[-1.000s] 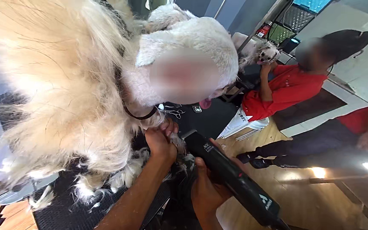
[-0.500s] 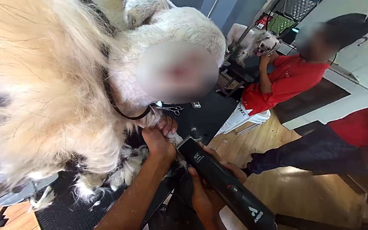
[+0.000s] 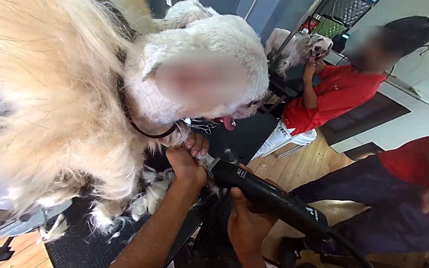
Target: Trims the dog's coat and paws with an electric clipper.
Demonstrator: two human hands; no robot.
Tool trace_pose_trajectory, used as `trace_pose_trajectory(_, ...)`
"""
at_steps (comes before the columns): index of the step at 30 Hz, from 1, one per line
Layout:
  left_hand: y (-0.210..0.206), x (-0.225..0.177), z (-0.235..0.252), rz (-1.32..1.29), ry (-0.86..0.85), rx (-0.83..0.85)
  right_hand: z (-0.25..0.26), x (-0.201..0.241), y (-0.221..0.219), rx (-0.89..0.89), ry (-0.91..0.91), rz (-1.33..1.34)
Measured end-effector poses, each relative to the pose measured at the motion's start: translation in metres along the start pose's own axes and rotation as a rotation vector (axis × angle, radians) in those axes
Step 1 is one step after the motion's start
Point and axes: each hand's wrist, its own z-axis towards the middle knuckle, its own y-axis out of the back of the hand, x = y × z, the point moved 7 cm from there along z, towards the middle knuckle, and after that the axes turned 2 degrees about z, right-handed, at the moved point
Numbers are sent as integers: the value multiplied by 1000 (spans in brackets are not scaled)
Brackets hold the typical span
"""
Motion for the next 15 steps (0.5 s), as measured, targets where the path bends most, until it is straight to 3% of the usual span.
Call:
trace_pose_trajectory(9,1,4,0,26,2,110,-1,11,-19,19,94,-91)
trace_pose_trajectory(15,1,0,1,28,-10,58,-15,20,-8,-229,20,-18)
